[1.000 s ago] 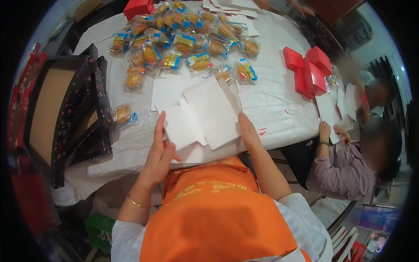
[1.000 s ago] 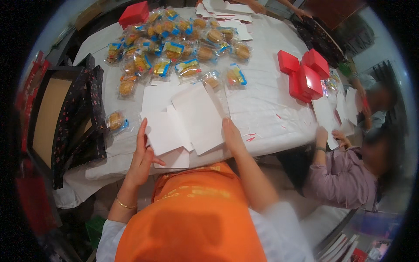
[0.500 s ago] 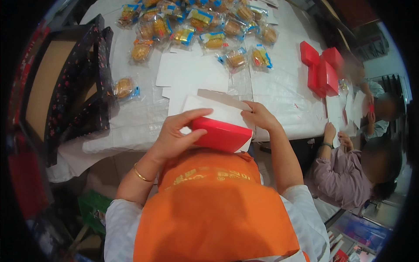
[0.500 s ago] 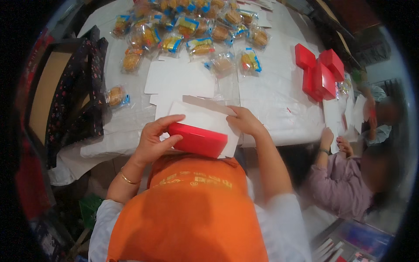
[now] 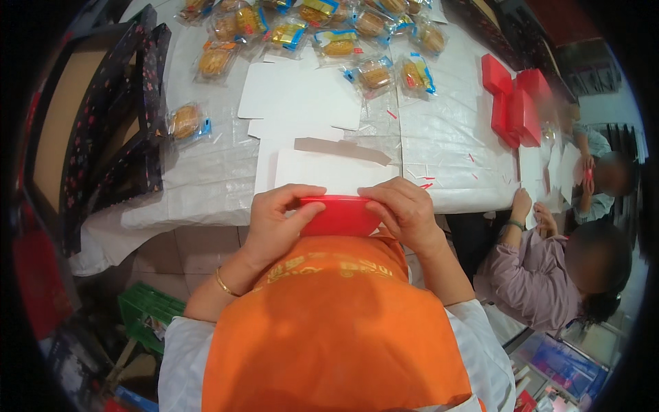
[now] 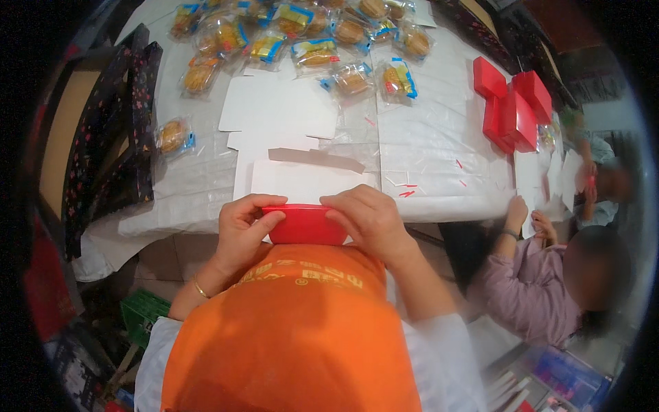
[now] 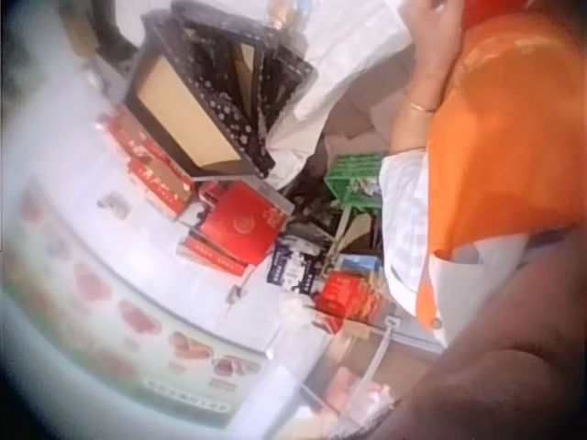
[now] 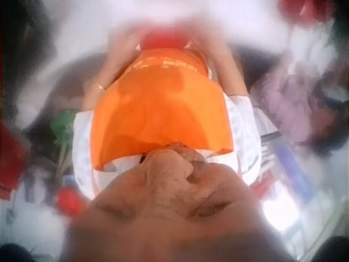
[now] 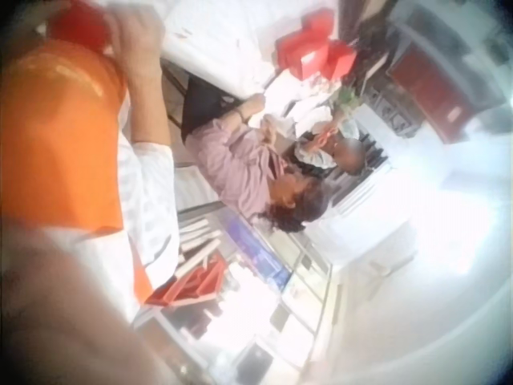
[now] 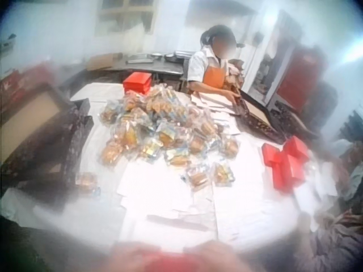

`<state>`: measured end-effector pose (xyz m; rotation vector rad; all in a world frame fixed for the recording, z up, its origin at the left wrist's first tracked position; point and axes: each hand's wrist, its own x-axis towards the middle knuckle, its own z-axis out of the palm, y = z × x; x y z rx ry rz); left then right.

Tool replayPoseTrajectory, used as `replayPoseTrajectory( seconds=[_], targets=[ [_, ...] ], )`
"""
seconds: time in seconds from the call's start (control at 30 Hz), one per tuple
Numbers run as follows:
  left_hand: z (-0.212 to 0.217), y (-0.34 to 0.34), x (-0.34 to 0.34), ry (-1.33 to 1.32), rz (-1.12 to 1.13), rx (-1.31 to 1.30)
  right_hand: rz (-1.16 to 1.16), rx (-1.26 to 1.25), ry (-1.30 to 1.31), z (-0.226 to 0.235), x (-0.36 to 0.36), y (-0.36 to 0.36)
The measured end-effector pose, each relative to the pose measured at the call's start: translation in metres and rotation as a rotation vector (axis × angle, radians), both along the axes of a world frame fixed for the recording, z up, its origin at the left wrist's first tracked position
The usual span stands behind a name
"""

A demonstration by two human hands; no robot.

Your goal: The person folds flat white cardboard pieces into small red boxes. They repeatedly pick up a flat piece, fold the sides up, and tuck the flaps to form a box. The person places the finished boxes on the table. The task is performed by hand without tools.

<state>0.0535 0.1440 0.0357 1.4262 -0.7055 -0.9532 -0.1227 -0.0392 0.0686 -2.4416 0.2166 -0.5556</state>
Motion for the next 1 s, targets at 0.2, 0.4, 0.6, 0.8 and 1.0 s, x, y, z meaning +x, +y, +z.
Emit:
replayPoseTrajectory(
  seconds=[0.2,0.4,0.6,0.8,1.0],
  targets=[
    [0.001,0.004,-0.009,0.247,0.041,-0.047,-0.008,0.033,0.031,-0.005,-0.003,0.003],
    [-0.005,-0.001,-0.013,0.222,-0.015,-0.055,-0.267,0.366,0.023,-0.011,0.02,-0.025],
    [-0.013,-0.011,-0.018,0.276,0.012,-0.046,-0.17,0.227,0.563,-0.058,0.07,-0.081],
    [-0.006,-0.012,-0.019,0.382,0.063,-0.029,0.085,0.309,0.705,-0.041,0.08,-0.073],
    [-0.007,-0.007,-0.019,0.338,0.056,-0.006,0.169,0.449,0.619,-0.008,0.072,-0.056]
  ],
)
